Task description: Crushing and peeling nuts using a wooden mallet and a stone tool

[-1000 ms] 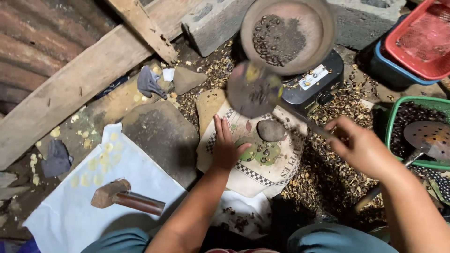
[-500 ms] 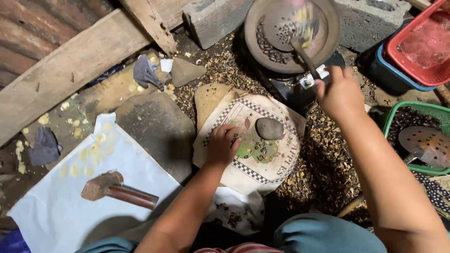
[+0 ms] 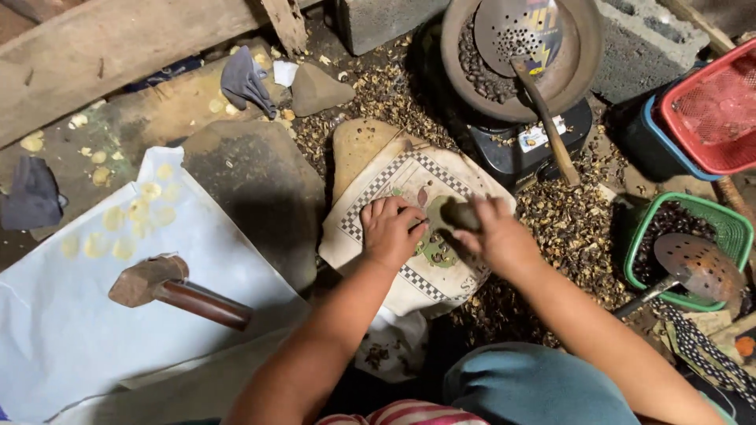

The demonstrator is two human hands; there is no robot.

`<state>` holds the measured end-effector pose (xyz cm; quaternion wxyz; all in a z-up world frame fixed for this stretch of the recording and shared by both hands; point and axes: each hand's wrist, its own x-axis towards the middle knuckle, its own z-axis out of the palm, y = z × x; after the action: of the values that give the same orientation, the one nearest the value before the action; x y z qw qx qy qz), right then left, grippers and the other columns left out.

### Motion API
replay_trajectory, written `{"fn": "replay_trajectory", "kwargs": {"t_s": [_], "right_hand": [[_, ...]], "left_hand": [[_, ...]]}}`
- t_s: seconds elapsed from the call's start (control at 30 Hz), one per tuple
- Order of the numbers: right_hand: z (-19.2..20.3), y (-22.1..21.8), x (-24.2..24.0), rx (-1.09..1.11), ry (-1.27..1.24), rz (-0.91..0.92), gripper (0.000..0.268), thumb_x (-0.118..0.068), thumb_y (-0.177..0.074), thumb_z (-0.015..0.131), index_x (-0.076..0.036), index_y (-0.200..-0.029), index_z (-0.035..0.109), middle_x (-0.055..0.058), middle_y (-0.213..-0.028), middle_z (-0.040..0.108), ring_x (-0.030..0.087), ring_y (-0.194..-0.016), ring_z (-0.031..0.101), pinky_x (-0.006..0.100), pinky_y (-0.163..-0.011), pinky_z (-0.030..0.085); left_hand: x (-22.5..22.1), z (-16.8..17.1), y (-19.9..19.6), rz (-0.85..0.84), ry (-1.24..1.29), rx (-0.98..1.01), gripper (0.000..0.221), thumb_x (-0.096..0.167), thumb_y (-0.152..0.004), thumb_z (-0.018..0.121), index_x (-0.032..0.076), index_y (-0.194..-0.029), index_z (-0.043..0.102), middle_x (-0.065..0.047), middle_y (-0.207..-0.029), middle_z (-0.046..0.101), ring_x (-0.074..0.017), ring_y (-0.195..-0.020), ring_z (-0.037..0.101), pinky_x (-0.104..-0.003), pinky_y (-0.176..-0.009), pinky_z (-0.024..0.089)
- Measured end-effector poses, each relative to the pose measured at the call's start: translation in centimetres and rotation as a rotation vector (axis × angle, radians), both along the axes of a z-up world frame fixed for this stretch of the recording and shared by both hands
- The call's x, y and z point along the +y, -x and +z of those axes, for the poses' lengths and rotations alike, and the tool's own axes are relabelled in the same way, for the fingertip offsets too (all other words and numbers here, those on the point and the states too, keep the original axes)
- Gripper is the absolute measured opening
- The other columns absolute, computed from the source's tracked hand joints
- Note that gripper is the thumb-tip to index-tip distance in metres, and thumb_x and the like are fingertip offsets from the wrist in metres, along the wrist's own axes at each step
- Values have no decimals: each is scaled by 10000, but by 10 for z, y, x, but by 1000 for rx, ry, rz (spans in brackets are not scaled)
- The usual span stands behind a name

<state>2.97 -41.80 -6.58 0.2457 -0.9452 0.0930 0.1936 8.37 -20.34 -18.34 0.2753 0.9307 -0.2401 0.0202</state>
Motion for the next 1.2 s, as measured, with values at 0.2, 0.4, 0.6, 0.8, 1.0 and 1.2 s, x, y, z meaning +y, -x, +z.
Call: {"fn": "replay_trajectory", "kwargs": {"t_s": [0.2, 0.4, 0.6, 0.8, 1.0, 1.2], "right_hand": [[-27, 12, 30, -129, -27, 28, 567, -398, -994, 559, -153, -1475, 386, 285, -1216, 563, 586, -949, 673, 664, -794, 575], [-38, -1, 46, -95, -37, 84, 536, -407, -1003, 554, -162, -1459, 414, 288, -1227, 552, 586, -995, 662, 685, -834, 568], [-61, -21, 26, 106, -130, -57, 544, -403, -978, 558, -272, -1466, 358, 267, -1256, 610, 530, -1102, 653, 635, -961, 534], [-15, -16, 36, 121, 120, 89, 570, -441, -943, 578, -314, -1466, 390, 231, -1222, 620, 504, -1036, 697, 607, -906, 571], [-21, -10, 63, -114, 68, 191, 530, -408, -981, 554, -249, -1474, 438, 246, -1174, 589, 529, -962, 699, 618, -833, 594], [-57, -14, 44, 53, -94, -102, 577, -448, -994, 534, -201, -1485, 361, 285, -1214, 633, 535, -1092, 655, 629, -955, 531]], "left_hand": [[17, -3, -1, -155, -109, 94, 361, 388, -800, 794, 288, -1125, 674, 25, -1227, 575, -246, -1230, 512, -502, -1101, 348], [37, -8, -11, -148, 13, -97, 239, 231, -959, 634, 236, -1195, 670, -24, -1150, 613, -257, -1148, 595, -441, -990, 467], [34, 5, -11, -115, 37, -27, 213, 292, -910, 702, 282, -1123, 694, 12, -1077, 589, -246, -1104, 589, -431, -948, 470], [19, 16, -10, -23, 9, 43, 255, 402, -795, 794, 341, -1026, 707, 60, -1064, 594, -227, -1100, 567, -445, -963, 431], [39, 5, -8, -35, 38, -95, 191, 269, -968, 631, 273, -1151, 684, 1, -1123, 615, -240, -1111, 599, -421, -960, 461], [42, 12, -9, -39, 106, -80, 182, 237, -920, 680, 234, -1102, 686, -13, -1119, 613, -272, -1093, 610, -441, -928, 488]]}}
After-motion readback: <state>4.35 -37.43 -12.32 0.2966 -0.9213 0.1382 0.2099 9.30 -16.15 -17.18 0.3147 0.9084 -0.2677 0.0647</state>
